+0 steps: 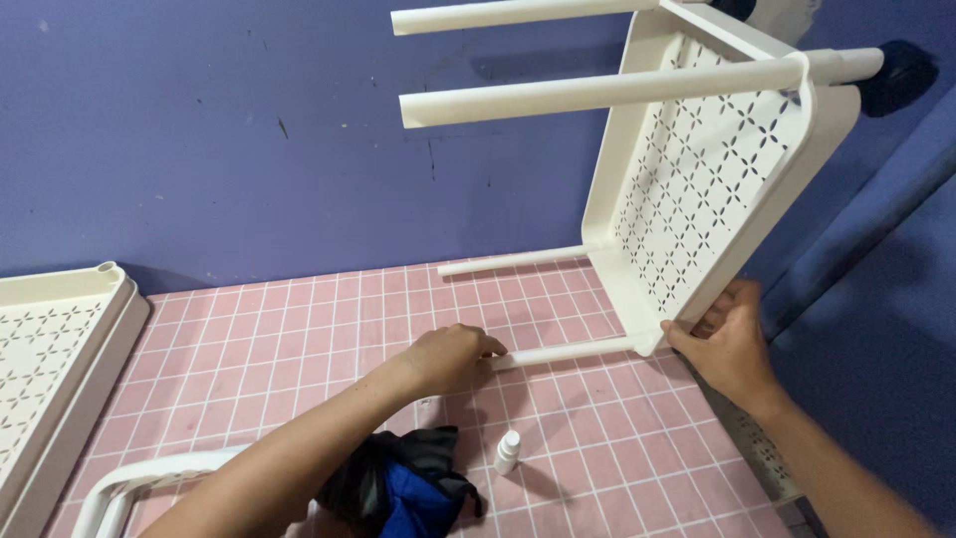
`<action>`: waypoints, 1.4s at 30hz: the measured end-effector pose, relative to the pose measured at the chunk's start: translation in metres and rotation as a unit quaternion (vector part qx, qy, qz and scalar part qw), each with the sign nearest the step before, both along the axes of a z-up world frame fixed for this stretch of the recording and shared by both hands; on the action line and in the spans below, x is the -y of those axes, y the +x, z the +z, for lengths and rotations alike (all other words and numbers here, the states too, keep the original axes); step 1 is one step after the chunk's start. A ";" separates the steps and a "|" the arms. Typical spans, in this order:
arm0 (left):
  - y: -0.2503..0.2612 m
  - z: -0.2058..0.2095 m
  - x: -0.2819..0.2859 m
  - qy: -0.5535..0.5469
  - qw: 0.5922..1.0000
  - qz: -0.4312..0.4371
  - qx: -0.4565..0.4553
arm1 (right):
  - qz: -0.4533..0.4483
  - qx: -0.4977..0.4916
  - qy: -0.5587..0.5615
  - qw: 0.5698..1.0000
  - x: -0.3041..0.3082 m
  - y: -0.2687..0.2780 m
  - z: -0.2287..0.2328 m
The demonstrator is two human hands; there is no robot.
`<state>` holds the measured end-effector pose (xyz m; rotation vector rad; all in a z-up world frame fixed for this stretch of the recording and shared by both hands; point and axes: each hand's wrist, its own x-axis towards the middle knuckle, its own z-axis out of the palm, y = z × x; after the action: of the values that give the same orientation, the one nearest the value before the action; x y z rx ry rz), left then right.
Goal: The person assembles a white plastic rolling cart by inserting vertical poles into tray corners and connecting horizontal crossbars. They handle multiple trays and poles, aligning and securing each component to build the frame.
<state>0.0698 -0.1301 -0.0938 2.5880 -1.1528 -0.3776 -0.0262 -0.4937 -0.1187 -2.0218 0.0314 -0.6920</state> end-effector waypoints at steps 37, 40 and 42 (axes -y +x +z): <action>0.004 -0.025 -0.014 -0.077 0.995 0.008 0.061 | -0.029 0.002 -0.011 1.000 0.006 0.007 -0.005; 0.003 -0.027 -0.014 -0.085 0.995 0.006 0.058 | -0.037 0.009 -0.003 0.999 0.003 0.007 -0.004; 0.000 -0.027 -0.014 -0.086 0.996 0.008 0.039 | -0.046 0.003 -0.017 0.999 -0.001 0.004 0.001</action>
<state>0.0695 -0.1159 -0.1208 2.4794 -1.1364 -0.1684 -0.0221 -0.4929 -0.1178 -2.0614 0.1098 -0.7614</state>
